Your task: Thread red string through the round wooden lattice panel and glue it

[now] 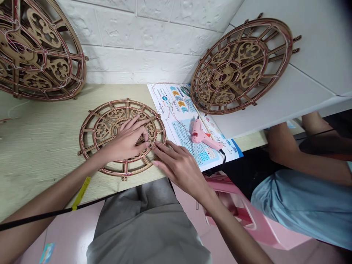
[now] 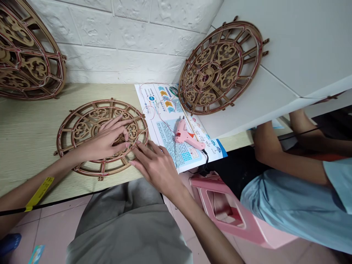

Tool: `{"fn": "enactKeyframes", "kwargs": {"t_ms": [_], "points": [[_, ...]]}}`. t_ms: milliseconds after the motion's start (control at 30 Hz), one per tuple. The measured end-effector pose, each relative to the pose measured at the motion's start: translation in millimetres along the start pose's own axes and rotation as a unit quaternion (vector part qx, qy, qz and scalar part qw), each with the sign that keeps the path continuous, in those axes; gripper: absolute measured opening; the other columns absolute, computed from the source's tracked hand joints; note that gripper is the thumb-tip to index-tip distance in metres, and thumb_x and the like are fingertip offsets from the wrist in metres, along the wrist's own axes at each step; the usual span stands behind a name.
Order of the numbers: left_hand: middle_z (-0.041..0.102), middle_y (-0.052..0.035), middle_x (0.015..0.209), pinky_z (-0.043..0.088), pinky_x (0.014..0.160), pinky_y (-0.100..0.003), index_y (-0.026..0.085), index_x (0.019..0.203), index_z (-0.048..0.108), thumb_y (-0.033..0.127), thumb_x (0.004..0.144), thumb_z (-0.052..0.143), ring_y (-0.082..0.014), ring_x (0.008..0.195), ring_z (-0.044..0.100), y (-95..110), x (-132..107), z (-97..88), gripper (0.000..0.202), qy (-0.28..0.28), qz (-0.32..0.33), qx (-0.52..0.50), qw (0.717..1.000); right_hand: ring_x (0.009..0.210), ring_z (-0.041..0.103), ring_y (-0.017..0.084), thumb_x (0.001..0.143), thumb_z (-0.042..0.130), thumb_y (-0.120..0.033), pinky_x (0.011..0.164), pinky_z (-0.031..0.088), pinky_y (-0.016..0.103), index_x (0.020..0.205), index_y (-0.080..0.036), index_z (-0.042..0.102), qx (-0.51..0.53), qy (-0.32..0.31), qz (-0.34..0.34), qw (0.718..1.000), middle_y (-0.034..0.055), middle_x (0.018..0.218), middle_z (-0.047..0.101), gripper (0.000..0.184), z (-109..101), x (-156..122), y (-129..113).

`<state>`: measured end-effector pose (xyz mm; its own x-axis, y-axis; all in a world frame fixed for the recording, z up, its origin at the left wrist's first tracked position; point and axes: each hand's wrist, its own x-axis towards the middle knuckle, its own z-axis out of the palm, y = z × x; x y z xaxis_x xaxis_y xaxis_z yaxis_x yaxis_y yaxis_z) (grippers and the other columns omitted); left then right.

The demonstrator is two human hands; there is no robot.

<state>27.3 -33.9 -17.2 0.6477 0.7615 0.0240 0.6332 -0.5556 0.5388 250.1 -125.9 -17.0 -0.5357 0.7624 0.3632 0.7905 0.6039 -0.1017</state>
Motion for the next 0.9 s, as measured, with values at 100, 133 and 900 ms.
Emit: {"fn": "enactKeyframes", "kwargs": {"t_ms": [100,133,900], "points": [[0.033,-0.0042,0.166,0.015,0.125,-0.062,0.021,0.098,0.054,0.037,0.095,0.052,-0.035,0.159,0.011,0,0,-0.2,0.017,0.0,-0.002,-0.003,1.0,0.125,0.062,0.031,0.106,0.049,-0.041,0.094,0.059,0.046,0.137,-0.018,0.066,-0.002,-0.008,-0.008,1.0,0.0062,0.141,0.064,0.043,-2,1,1],[0.032,-0.0043,0.166,0.016,0.124,-0.062,0.021,0.098,0.054,0.038,0.095,0.052,-0.0351,0.159,0.011,0,0,-0.3,0.017,-0.001,-0.004,-0.003,1.0,0.125,0.063,0.03,0.106,0.049,-0.041,0.094,0.059,0.045,0.136,-0.018,0.067,-0.003,-0.01,-0.011,1.0,0.0058,0.141,0.064,0.043,-3,1,2],[0.031,-0.0058,0.167,0.015,0.124,-0.061,0.02,0.1,0.052,0.034,0.097,0.053,-0.0349,0.159,0.007,-1,0,1.2,0.014,-0.004,-0.004,0.001,1.0,0.12,0.066,0.029,0.106,0.045,-0.047,0.086,0.06,0.045,0.134,-0.018,0.067,-0.031,-0.037,-0.01,0.999,0.0037,0.141,0.064,0.046,-11,7,-1]]}}
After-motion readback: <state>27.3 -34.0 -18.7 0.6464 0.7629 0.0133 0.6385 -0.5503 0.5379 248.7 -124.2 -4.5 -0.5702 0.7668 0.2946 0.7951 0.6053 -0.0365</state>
